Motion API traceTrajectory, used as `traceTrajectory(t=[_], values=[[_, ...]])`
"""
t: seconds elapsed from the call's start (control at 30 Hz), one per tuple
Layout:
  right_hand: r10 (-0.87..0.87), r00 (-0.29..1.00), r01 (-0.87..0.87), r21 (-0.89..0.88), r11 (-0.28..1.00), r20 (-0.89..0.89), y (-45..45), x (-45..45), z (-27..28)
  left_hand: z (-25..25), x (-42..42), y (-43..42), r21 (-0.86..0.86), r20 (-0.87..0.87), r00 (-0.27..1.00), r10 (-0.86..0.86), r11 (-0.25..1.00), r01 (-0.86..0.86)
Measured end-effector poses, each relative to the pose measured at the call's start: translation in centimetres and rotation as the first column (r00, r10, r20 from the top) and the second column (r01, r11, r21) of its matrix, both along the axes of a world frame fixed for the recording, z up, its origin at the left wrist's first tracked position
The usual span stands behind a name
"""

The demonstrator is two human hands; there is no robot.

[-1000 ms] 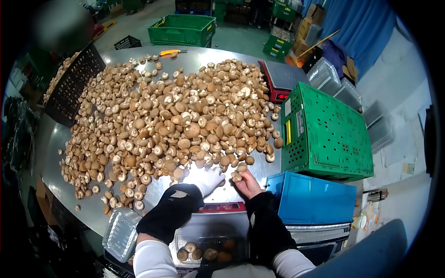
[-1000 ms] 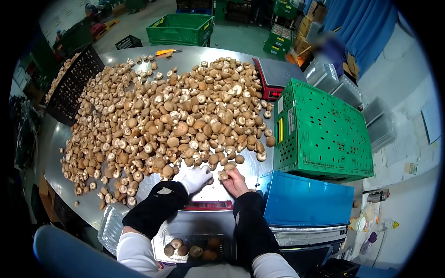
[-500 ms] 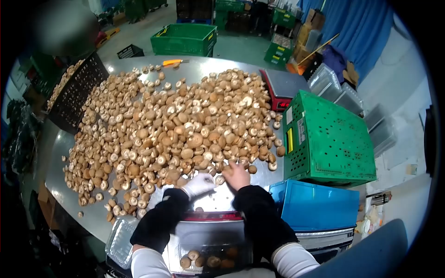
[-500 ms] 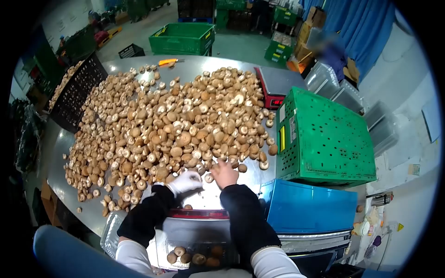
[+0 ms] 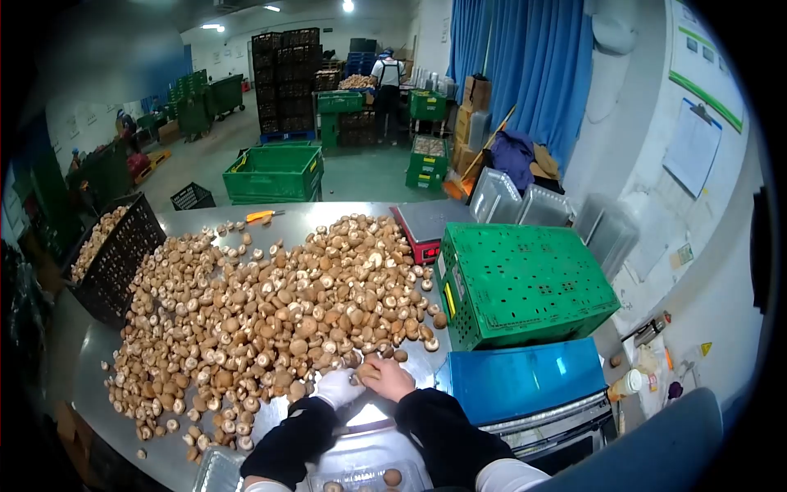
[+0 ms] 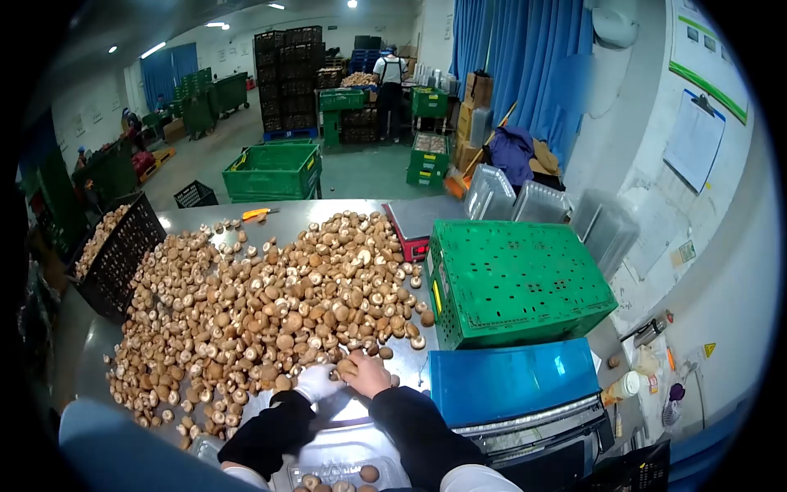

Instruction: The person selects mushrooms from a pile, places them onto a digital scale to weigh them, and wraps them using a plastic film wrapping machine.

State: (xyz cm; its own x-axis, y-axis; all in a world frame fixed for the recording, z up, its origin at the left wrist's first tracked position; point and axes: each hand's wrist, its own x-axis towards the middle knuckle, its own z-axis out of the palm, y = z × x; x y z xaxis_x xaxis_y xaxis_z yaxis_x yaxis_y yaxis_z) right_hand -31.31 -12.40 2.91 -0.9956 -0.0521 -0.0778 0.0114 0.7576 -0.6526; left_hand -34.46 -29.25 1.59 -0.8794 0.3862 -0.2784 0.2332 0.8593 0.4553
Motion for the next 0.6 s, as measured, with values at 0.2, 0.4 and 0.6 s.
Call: traceTrajectory(t=[0.2, 0.4, 0.6], values=[[0.23, 0.963, -0.263, -0.287, 0.921, -0.142, 0.7, 10.6, 5.6, 7.9, 11.5, -6.2, 0.505, 0.119, 0.988, 0.1, 0.851, -0.147], [0.386, 0.918, -0.397, -0.215, 0.892, -0.093, 0.7, 18.2, 6.0, 8.3, 22.2, -6.6, 0.284, -0.213, 0.972, 0.102, 0.958, -0.038], [0.502, 0.857, -0.504, 0.016, 0.864, -0.12, -0.8, 20.4, 2.5, 4.8, 25.3, -5.1, 0.087, -0.264, 0.962, 0.069, 0.995, -0.047]])
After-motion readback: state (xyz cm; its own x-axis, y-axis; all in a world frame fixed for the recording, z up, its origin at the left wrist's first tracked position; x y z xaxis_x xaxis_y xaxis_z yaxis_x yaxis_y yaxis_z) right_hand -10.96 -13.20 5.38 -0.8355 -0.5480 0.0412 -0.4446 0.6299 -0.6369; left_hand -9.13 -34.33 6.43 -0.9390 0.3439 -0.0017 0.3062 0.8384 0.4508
